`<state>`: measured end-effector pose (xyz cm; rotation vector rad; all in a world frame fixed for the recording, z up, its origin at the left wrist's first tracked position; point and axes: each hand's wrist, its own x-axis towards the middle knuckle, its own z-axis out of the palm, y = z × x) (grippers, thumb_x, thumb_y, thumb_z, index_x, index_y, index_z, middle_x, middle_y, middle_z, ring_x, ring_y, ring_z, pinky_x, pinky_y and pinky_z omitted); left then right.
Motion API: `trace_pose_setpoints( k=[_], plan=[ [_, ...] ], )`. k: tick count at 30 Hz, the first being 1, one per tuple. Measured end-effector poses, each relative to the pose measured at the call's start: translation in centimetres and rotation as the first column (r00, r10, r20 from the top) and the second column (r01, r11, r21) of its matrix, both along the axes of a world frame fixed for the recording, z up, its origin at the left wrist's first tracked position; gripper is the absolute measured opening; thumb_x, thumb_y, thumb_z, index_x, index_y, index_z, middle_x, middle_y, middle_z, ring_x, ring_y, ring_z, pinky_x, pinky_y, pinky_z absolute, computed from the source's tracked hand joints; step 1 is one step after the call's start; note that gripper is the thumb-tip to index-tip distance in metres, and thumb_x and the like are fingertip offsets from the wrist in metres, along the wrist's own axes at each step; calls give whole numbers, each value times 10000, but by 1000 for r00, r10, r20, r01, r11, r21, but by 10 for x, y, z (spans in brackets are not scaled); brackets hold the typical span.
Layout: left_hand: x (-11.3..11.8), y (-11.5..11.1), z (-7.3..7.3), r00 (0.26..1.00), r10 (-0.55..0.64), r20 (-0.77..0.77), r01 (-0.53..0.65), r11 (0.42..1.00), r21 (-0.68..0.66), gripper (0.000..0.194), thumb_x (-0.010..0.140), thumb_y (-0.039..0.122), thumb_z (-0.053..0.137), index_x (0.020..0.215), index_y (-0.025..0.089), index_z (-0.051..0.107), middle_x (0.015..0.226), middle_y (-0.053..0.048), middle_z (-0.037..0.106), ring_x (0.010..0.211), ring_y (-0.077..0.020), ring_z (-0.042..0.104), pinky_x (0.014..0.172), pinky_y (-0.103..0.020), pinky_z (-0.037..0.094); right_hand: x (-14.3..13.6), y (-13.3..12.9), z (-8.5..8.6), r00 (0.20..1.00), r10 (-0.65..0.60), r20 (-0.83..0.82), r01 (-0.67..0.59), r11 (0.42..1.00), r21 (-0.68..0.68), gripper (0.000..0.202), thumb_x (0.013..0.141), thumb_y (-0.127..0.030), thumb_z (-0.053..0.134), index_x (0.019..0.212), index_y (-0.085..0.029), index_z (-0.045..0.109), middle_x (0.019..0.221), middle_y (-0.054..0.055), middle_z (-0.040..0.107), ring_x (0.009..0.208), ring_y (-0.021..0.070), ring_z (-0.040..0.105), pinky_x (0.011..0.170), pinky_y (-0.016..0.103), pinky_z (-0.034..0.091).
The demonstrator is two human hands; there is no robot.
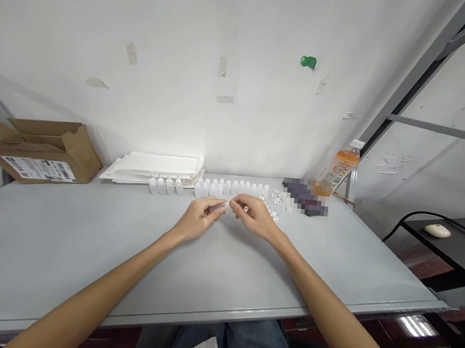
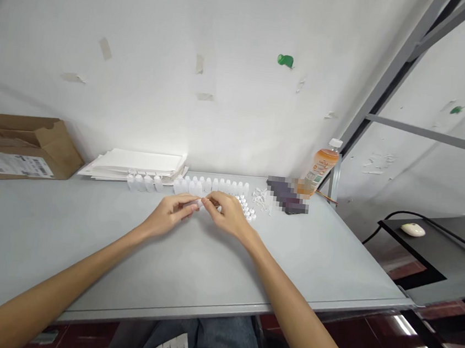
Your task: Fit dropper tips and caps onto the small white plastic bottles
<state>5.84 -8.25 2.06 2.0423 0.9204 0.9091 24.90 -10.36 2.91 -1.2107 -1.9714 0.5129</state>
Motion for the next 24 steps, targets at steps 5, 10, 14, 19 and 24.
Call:
trace_pose_setpoints(
  k=[5, 10, 14, 19, 24],
  plan=[
    [0, -1, 1, 999, -41, 21, 43, 995, -85, 338, 902, 376, 504, 1027, 151, 723, 883, -62, 659, 685, -140, 523, 604, -259, 406, 0, -1, 0, 1000, 20, -7, -20, 999, -35, 259, 936, -321, 455, 779, -172, 598, 706, 19, 616, 637, 126, 539, 569, 230, 363],
    [1, 0, -2, 997, -29, -65, 30, 999, 27, 285, 908, 327, 507, 992, 167, 728, 915, -58, 677, 767, -161, 557, 671, -269, 427, 1, -1, 0, 999, 38, 33, -33, 991, -133, 289, 945, -332, 424, 731, -176, 541, 665, 4, 603, 564, 109, 482, 567, 237, 348],
    [1, -1, -4, 997, -17, -72, 25, 993, 114, 254, 905, 291, 522, 1011, 185, 727, 919, -55, 679, 773, -158, 572, 626, -247, 422, 0, 0, -3, 998, 41, 49, -32, 987, -159, 371, 959, -377, 403, 651, -183, 477, 602, -11, 557, 549, 110, 469, 581, 246, 349],
    [2, -2, -7, 999, 44, -31, -38, 983, 179, 275, 895, 293, 546, 1077, 175, 715, 932, -64, 683, 720, -141, 562, 602, -245, 442, 2, 3, -7, 999, 30, -37, -36, 986, -166, 439, 958, -484, 402, 643, -187, 475, 567, -17, 529, 548, 117, 494, 564, 243, 371],
    [2, 1, -4, 994, 98, 49, -101, 994, 47, 378, 879, 354, 566, 1184, 151, 657, 931, -71, 679, 689, -138, 599, 632, -273, 495, 9, 2, 5, 983, 0, -183, -30, 986, -163, 439, 954, -515, 403, 763, -171, 597, 662, 14, 599, 588, 123, 563, 532, 233, 415]
  ],
)
